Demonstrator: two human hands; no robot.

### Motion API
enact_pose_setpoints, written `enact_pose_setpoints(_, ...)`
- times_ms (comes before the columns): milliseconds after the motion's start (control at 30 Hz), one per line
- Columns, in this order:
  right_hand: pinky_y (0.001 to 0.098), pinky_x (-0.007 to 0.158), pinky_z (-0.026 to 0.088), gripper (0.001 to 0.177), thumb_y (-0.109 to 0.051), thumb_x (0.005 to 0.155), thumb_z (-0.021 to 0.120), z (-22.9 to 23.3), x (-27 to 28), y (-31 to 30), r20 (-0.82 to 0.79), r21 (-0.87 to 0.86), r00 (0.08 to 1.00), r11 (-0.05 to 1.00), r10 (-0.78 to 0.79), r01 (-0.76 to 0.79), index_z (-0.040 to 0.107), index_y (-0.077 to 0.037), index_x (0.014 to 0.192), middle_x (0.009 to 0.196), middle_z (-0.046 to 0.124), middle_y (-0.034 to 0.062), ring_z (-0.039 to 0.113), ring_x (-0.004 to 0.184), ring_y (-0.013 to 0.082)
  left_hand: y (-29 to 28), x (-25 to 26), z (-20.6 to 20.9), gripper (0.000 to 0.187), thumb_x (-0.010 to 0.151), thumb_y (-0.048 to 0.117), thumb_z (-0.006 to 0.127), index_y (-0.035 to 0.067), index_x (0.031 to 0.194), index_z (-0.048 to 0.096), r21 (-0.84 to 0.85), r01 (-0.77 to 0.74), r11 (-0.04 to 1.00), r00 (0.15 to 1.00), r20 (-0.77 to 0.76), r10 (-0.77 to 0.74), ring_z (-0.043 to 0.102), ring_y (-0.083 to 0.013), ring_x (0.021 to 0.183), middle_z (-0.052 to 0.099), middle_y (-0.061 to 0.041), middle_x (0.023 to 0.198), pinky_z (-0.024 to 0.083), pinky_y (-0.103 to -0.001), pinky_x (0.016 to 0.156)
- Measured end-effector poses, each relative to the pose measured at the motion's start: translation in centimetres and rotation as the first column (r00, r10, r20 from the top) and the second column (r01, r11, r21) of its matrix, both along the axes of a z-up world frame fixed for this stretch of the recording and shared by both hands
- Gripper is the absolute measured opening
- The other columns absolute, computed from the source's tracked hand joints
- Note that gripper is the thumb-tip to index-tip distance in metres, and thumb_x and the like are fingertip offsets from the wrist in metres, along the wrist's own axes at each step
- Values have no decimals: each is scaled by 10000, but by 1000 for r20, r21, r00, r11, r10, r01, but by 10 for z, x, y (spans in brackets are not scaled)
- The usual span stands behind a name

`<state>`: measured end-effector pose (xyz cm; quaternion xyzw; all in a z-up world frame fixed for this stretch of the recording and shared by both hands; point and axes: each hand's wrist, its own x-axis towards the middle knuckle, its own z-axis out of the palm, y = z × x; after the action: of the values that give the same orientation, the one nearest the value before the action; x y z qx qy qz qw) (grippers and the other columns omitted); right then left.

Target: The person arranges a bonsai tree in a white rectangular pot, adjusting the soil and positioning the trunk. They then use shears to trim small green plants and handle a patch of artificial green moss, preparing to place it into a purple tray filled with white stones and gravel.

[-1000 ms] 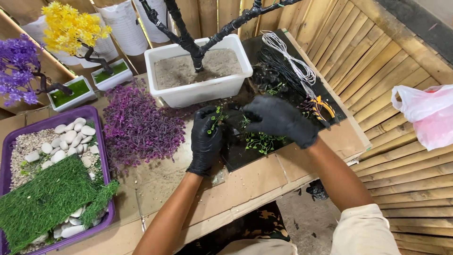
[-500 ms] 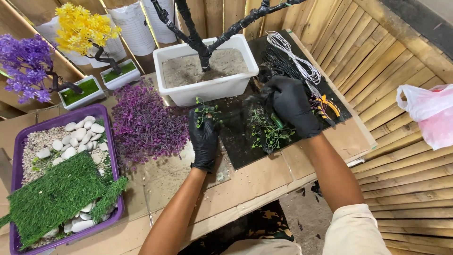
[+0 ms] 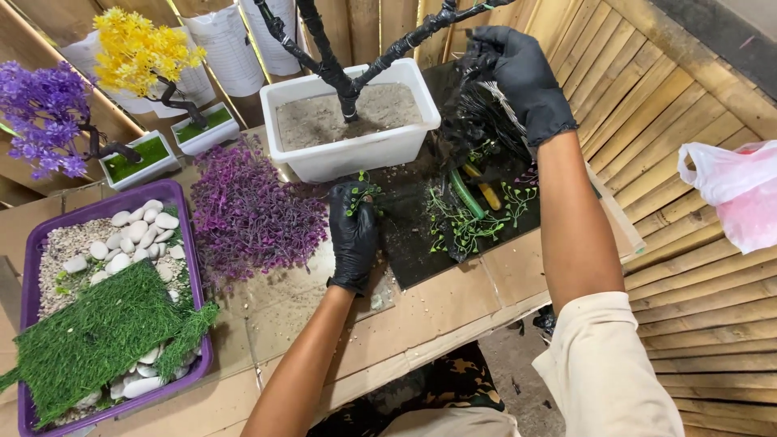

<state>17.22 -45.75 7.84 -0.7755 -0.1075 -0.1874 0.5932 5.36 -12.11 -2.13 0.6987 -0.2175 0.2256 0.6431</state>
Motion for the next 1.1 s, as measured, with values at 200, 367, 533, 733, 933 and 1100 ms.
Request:
enact_pose_setpoints(200,444,1194,308,823,-184,881,746,39,-35,38,-510,-711,810,672,-288,-208,340,-170,1597,1621,385,111,387,1462,343,-4,2,-3,159,1038,109,485,64,1082,632,1,58,998,998,-25,-58,597,-258,993,607,-115,1062,490,-392,884)
enact_pose_setpoints(367,482,1008,540,539,-60,949,682,71,-86,54,-384,-830,787,554,-484,-64,519,-168,1451,1488,532,182,629,1190,366,-4,3,-9,166,1043,119,502,59,1113,639,14,57,998,997,-54,-56,613,-264,1016,619,-125,1094,503,-397,901)
enact_pose_setpoints(533,516,897,551,337,-327,922,802,15,-138,44,-339,-803,832,596,-439,-13,753,-161,1211,1014,759,188,713,995,425,-4,2,-5,82,1014,94,618,84,1049,692,10,14,1000,996,-87,-13,679,-302,1003,662,-120,977,522,-405,956)
enact_pose_setpoints(733,496,915,571,206,-385,973,703,-59,-147,-7,-153,-862,896,500,-418,86,747,-245,1117,992,769,103,718,1029,358,-3,4,-11,95,1005,99,631,74,1060,705,85,60,995,995,-80,-53,668,-352,1047,670,-146,1014,518,-436,980)
enact_pose_setpoints(933,475,773,583,147,-314,1046,748,-28,-118,-39,254,-654,770,483,-586,583,729,-168,1041,894,724,106,707,949,363,-3,4,-14,114,998,85,631,41,1087,687,106,60,993,996,-78,-52,654,-403,1068,658,-199,1034,514,-478,978)
enact_pose_setpoints(1100,302,584,599,189,-19,960,825,-18,-51,-29,501,-8,572,657,-650,754,704,-80,828,698,726,137,759,660,245,-2,6,-13,150,974,69,647,60,1112,705,94,69,993,988,-143,-55,669,-361,1049,655,-168,1035,551,-436,898)
